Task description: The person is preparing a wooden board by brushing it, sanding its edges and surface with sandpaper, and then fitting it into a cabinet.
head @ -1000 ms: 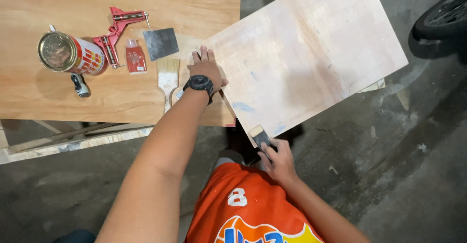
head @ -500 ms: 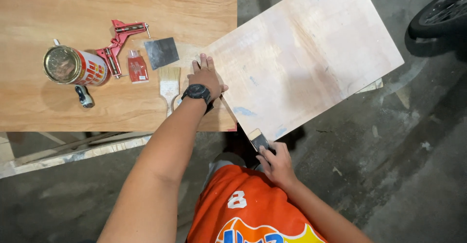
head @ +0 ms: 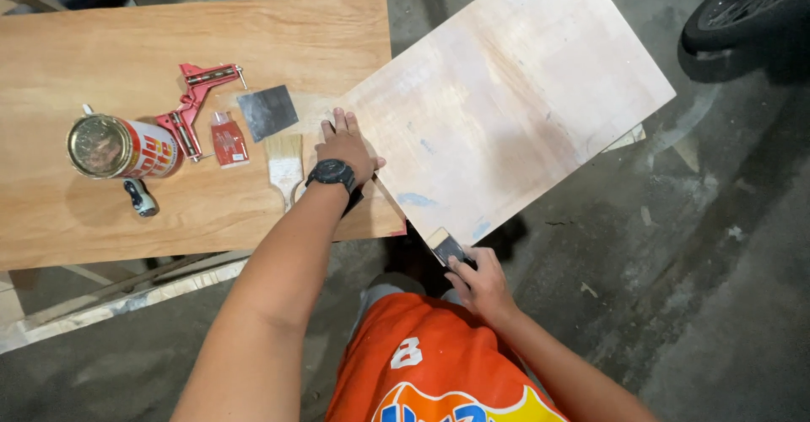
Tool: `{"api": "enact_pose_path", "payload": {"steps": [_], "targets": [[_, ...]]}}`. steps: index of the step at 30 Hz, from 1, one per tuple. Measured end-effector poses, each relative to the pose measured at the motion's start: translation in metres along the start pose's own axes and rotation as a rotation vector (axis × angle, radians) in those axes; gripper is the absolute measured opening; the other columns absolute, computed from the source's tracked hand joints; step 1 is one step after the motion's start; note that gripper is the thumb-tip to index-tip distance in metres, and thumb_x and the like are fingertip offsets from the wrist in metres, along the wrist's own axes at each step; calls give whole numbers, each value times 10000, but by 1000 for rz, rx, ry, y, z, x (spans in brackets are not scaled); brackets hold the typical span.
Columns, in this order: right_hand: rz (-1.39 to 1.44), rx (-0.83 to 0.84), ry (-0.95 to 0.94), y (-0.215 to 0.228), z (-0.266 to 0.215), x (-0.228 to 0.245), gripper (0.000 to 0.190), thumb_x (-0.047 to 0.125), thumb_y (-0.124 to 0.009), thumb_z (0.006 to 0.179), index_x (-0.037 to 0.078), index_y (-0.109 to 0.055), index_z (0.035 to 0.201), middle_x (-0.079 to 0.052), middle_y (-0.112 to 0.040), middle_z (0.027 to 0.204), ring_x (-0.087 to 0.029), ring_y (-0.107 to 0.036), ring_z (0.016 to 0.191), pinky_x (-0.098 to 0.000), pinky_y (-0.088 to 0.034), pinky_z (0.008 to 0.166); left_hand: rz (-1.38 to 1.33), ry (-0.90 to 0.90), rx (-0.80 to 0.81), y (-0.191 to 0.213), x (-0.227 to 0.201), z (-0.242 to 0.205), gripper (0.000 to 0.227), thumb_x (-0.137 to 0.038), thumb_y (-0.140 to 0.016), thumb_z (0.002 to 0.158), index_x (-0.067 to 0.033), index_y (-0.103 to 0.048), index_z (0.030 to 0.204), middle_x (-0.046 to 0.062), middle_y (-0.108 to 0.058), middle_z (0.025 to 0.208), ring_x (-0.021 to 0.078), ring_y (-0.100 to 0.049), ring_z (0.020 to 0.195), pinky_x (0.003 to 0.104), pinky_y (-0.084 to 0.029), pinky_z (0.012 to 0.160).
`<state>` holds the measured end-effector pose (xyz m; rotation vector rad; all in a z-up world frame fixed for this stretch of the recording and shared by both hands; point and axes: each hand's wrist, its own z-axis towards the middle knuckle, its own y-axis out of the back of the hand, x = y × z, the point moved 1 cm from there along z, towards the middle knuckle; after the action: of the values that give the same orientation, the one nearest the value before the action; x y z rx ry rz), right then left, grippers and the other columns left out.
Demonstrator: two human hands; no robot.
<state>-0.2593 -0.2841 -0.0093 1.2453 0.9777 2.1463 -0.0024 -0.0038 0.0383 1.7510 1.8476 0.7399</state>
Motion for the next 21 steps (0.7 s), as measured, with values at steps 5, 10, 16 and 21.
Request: {"api": "enact_pose_path", "payload": {"steps": [5,10,16,21], "targets": [[-53,-58,-2,-29,44,-1,197,188,-788,984,129,-718,1158,-122,-508,1003,-374,-604,934,-491,-505,793,-6,-4,-1,-2,1,2,1165,-716,-578,1028,-61,27,1777,151,96,1856,411,-19,1704,626,-343,1282],[-37,-73,-11,-21,55,-6,251,189,-835,948,141,-733,1173,-130,-534,1006,-382,-618,923,-485,-513,807,10,-5,1,0,2,-2,1150,-713,-564,1033,-65,25,1778,152,99,1856,408,-13,1704,620,-343,1285],[-72,-83,-84,3,9,-5,144,237,-768,1006,144,-742,1113,-118,-551,1017,-361,-629,921,-470,-526,816,8,-5,2,2,1,-2,1150,-707,-566,1036,-49,18,1776,162,94,1855,413,-22,1706,613,-358,1278],[-47,-128,-80,-23,50,-14,173,235,-795,992,146,-740,1130,-123,-543,1017,-383,-614,930,-488,-516,822,19,-3,3,-2,1,4,1167,-705,-590,1024,-43,9,1775,166,78,1856,416,-21,1703,606,-351,1285]]}}
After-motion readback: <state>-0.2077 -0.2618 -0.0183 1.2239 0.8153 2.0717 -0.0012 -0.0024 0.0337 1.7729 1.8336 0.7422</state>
